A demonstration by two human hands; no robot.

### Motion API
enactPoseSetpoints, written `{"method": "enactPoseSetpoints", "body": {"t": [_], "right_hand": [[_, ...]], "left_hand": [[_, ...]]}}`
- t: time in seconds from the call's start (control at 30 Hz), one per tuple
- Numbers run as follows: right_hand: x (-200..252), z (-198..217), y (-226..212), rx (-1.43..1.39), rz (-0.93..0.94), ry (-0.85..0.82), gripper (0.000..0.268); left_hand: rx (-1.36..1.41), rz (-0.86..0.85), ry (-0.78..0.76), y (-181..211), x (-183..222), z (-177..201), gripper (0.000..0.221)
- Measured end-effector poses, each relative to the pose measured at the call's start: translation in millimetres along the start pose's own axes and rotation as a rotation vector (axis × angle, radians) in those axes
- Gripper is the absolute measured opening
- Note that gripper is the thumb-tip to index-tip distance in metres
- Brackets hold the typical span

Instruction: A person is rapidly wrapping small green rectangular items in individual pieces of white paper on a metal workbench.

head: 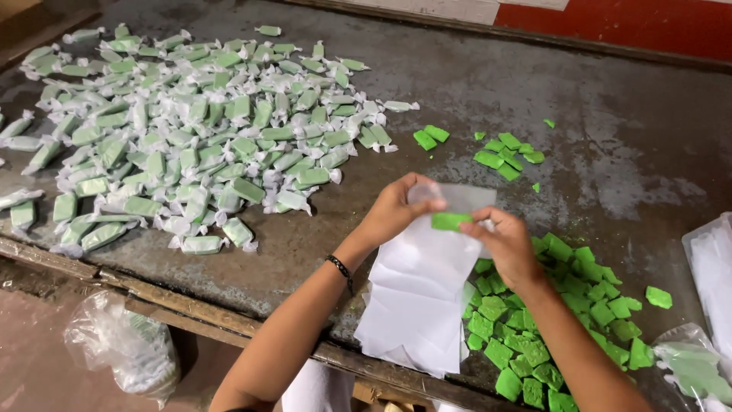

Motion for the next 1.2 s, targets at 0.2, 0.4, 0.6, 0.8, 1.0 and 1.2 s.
{"method": "enactPoseSetpoints", "body": {"t": [0.2, 0.4, 0.6, 0.8, 1.0, 1.2], "right_hand": [[-2.0, 22.0, 1.9, -0.006, 0.03, 0.099, 0.026], [9.0, 5.1, -34.6, 0.014, 0.051, 0.15, 0.047], [7.5, 8.2, -18.1, -0.175, -0.058, 0.146, 0.033], [5.2, 32.7, 8.9, -0.207, -0.111, 0.175, 0.018], [11.5, 15.1, -13.0, -0.292, -0.107, 0.196, 0.02], [6.6, 5.3, -7.3, -0.277, -0.065, -0.034, 0.037]], "left_hand": [[0.211, 0.045, -0.085, -7.3, -2.1, -9.3, 0.069], [0.011, 0.094, -0.106, 2.9, 5.8, -13.5, 0.031], [0.202, 0.074, -0.164, 12.4, 4.8, -17.3, 0.019], [0.195, -0.031, -0.071, 24.3, 11.8, -5.1, 0.028], [-0.077, -0.435, 0.001, 48.6, 19.5, -18.6, 0.058], [0.174, -0.305, 0.094, 9.1, 8.3, -21.8, 0.014]]}}
Point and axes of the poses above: each hand's wrist, its own x-axis away from the middle knuckle, its own z-axis out of the back of the hand, y = z × x, the point moved 8 cm from there along -x, towards the middle knuckle, and after that the axes turned 6 degrees about -y, right-handed, at the moved point
